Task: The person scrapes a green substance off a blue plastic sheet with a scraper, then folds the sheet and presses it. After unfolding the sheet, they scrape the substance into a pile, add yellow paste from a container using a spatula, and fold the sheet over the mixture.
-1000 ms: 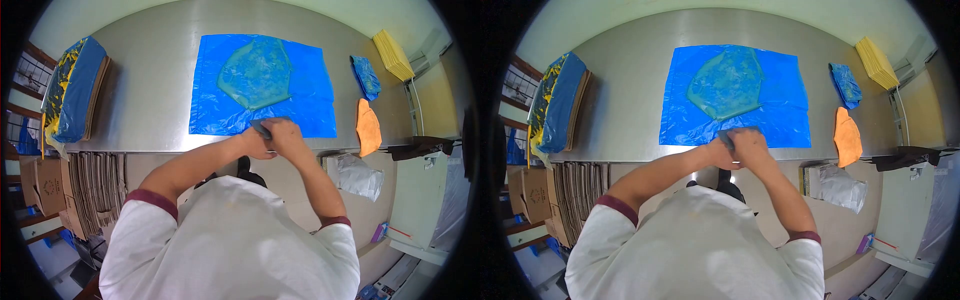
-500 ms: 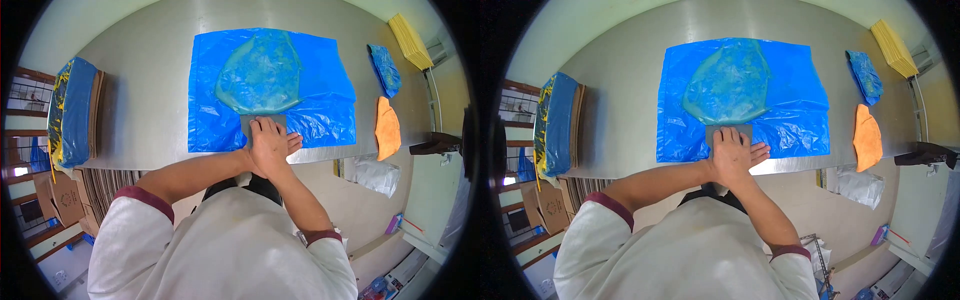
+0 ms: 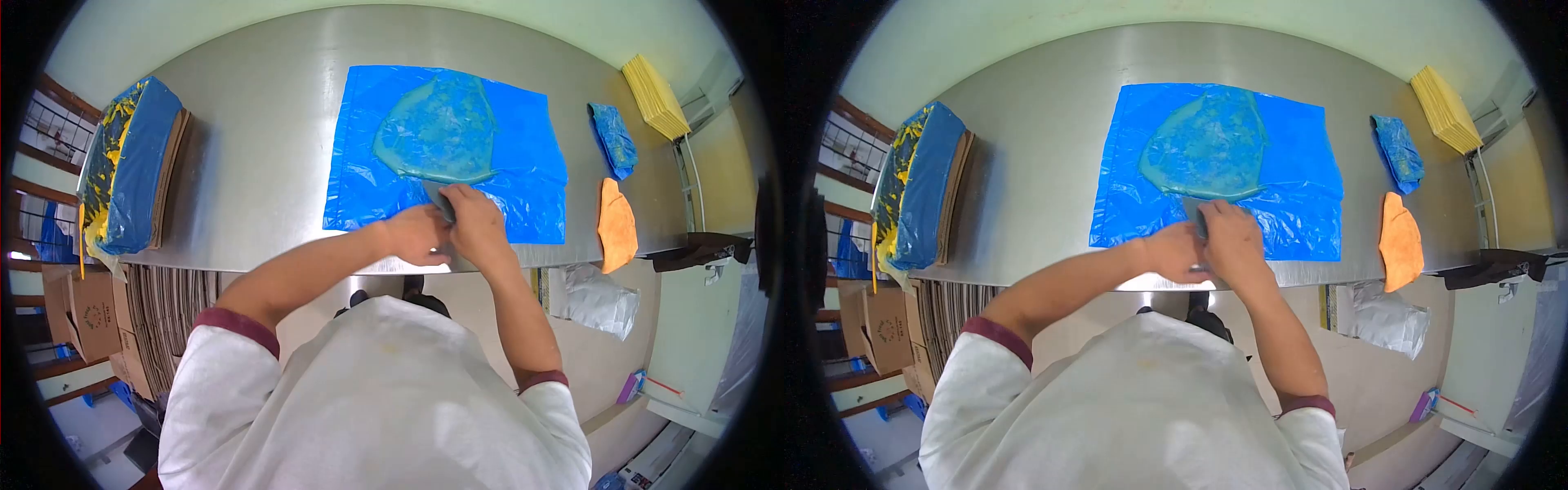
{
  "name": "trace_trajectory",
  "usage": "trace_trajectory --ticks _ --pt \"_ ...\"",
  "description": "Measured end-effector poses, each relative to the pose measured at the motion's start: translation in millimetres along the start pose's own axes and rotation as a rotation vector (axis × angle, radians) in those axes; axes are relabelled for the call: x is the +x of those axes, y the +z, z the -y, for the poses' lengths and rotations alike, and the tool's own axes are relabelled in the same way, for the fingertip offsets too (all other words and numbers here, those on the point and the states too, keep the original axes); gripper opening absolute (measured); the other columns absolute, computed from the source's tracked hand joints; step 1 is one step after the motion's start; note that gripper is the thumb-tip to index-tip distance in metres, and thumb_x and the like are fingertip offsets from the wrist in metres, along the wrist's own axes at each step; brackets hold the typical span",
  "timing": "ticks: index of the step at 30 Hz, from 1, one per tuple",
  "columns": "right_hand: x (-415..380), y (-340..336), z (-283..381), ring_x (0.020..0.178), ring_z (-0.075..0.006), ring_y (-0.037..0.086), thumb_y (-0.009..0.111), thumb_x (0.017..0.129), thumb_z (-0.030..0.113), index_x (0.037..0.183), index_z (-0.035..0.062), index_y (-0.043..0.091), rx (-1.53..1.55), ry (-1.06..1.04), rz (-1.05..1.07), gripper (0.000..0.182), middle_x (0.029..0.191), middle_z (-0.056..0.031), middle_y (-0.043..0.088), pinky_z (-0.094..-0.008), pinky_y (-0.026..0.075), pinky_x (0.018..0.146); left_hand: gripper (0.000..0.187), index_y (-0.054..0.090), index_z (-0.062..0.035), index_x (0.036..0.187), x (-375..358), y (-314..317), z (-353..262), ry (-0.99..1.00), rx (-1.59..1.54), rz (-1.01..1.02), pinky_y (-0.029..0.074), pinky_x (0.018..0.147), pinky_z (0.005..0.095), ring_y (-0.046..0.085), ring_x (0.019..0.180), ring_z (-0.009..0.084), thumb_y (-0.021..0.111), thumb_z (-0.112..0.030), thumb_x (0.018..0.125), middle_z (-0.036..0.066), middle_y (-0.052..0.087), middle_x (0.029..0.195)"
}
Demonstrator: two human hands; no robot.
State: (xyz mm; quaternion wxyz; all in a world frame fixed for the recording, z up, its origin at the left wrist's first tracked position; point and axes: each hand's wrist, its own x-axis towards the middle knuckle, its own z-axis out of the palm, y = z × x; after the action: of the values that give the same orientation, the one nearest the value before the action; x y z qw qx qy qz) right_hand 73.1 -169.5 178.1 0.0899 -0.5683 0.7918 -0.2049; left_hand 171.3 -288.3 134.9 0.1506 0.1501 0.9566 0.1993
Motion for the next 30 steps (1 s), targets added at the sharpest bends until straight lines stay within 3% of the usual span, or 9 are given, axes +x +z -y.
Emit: trace_trajectory --ticks 3,4,8,11,14,18,23,26,30 --pt "10 22 16 0.105 -0.0346 0.064 0.065 0.074 0.008 0.105 0.0036 0.066 -0.151 -0.035 0.104 0.031 0.109 -0.0147 0.067 -0.0458 0.051 0.087 0.064 0.055 -0.006 0.135 0 76 39 0.071 -0.065 -0.191 0.04 0.108 0.0465 0.054 0.127 0.0338 0.055 -0.051 0.089 0.018 0.062 0.13" --pt "12 33 24 0.106 -0.0339 0.063 0.065 0.075 0.009 0.103 0.004 0.066 -0.176 -0.031 0.098 0.029 0.109 -0.0138 0.067 -0.046 0.051 0.086 0.074 0.046 -0.0038 0.144 10 79 32 0.193 0.058 -0.429 0.032 0.115 0.0466 0.044 0.137 0.0332 0.053 -0.053 0.089 0.02 0.05 0.145" --pt "16 69 27 0.106 -0.0325 0.059 0.065 0.076 0.013 0.1 0.0042 0.063 -0.21 -0.04 -0.015 0.026 0.109 -0.0122 0.062 -0.0463 0.048 0.085 0.085 0.022 -0.002 0.156 17 76 20 0.235 -0.113 -0.399 0.013 0.124 0.0472 0.018 0.152 0.031 0.045 -0.053 0.091 0.016 0.017 0.165" --pt "27 83 36 0.105 -0.0311 0.058 0.061 0.08 0.013 0.101 0.0043 0.063 -0.196 0.023 -0.063 0.023 0.108 -0.0121 0.06 -0.0479 0.044 0.091 0.086 0.022 -0.0025 0.156 14 65 21 0.241 -0.098 -0.385 0.013 0.124 0.0482 0.017 0.152 0.0291 0.044 -0.054 0.091 0.015 0.018 0.165" --pt "36 86 44 0.105 -0.0303 0.057 0.059 0.082 0.012 0.101 0.004 0.063 -0.183 0.074 -0.092 0.021 0.107 -0.0118 0.059 -0.0492 0.042 0.095 0.069 0.017 -0.0102 0.158 12 53 18 0.11 0.34 -0.331 0.016 0.124 0.0454 0.017 0.153 0.0228 0.038 -0.041 0.1 0.007 0.015 0.166" --pt "46 101 49 0.107 -0.0305 0.056 0.059 0.082 0.011 0.102 0.0034 0.062 -0.154 0.113 -0.19 0.022 0.108 -0.0123 0.059 -0.0503 0.041 0.097 0.059 0.018 -0.0177 0.158 17 58 22 -0.026 1.373 -0.33 0.02 0.124 0.0448 0.02 0.152 0.019 0.035 -0.033 0.103 0.001 0.016 0.166" --pt "40 94 48 0.106 -0.0303 0.059 0.064 0.08 0.015 0.1 0.0034 0.064 -0.179 0.048 -0.158 0.023 0.106 -0.0126 0.062 -0.0499 0.045 0.092 0.062 0.02 -0.0133 0.157 14 54 18 0.099 0.507 -0.344 0.015 0.124 0.0497 0.015 0.153 0.0202 0.036 -0.036 0.101 0.004 0.016 0.166" --pt "30 82 54 0.104 -0.0297 0.063 0.068 0.081 0.02 0.099 0.0031 0.066 -0.185 -0.019 -0.04 0.025 0.105 -0.0125 0.064 -0.0494 0.048 0.086 0.057 0.023 -0.0151 0.156 18 63 17 0.067 0.606 -0.41 0.017 0.123 0.0481 0.017 0.153 0.0192 0.033 -0.034 0.103 0.003 0.017 0.166" --pt "40 88 63 0.102 -0.0288 0.065 0.07 0.082 0.026 0.1 0.0026 0.068 -0.214 0.033 -0.004 0.03 0.106 -0.0124 0.066 -0.0494 0.05 0.084 0.053 0.02 -0.0184 0.156 25 68 22 -0.109 1.724 -0.353 0.02 0.124 0.0427 0.019 0.151 0.017 0.028 -0.036 0.107 0.001 0.018 0.165"
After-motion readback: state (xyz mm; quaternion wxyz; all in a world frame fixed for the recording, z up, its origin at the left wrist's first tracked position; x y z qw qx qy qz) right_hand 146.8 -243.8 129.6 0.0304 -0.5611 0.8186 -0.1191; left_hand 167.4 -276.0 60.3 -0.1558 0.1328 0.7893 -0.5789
